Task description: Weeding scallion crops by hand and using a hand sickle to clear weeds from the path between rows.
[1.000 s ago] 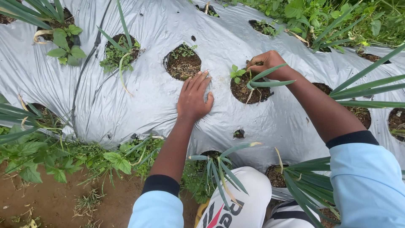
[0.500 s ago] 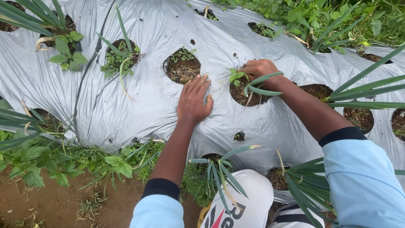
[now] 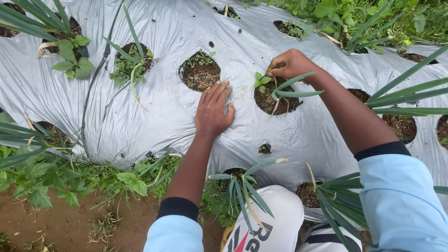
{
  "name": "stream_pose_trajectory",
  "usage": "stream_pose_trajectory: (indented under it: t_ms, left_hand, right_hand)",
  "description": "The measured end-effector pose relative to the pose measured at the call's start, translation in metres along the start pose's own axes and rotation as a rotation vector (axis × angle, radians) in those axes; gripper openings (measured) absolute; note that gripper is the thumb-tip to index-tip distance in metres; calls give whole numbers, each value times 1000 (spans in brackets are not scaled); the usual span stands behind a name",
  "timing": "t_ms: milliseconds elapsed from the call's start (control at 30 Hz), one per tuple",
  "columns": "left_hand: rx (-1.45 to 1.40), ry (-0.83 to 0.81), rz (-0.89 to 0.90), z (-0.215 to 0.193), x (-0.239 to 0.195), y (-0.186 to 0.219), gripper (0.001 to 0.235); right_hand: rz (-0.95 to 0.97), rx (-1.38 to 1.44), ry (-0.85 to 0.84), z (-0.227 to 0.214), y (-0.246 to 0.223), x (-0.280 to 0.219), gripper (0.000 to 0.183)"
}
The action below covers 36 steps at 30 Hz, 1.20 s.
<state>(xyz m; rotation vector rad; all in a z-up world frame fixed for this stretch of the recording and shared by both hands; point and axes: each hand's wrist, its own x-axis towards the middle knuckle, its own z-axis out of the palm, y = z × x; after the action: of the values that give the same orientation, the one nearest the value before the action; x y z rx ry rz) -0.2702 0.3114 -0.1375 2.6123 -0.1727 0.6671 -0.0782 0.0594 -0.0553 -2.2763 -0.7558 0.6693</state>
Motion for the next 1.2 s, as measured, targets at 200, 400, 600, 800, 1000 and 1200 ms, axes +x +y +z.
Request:
stream_pose_trajectory:
  t_ms: [200,400,600,800,1000,1200]
  left_hand:
    - [9,0,1,4,-2,-2,49]
    - [10,-13,-7,-5,2,3,48]
    - [0,-21,-17,-9,3,5,48]
    - [-5,-25,-21,-7,2,4,47]
    - [-58,-14,17,-17,4,8,47]
    - [-45,-12,4,-16,4,8,47]
  right_hand:
    - [130,-210,-218,1,-9,20,18]
    - [145,-239,-340,8,-29,36,40]
    - [126,-288,-293,28,-11,46,23]
    - [70,-217,-260,29,-13,39,16]
    - [183,133,-154,-15,-37,17,16]
    - [228,654,430,-76,-4,18,7]
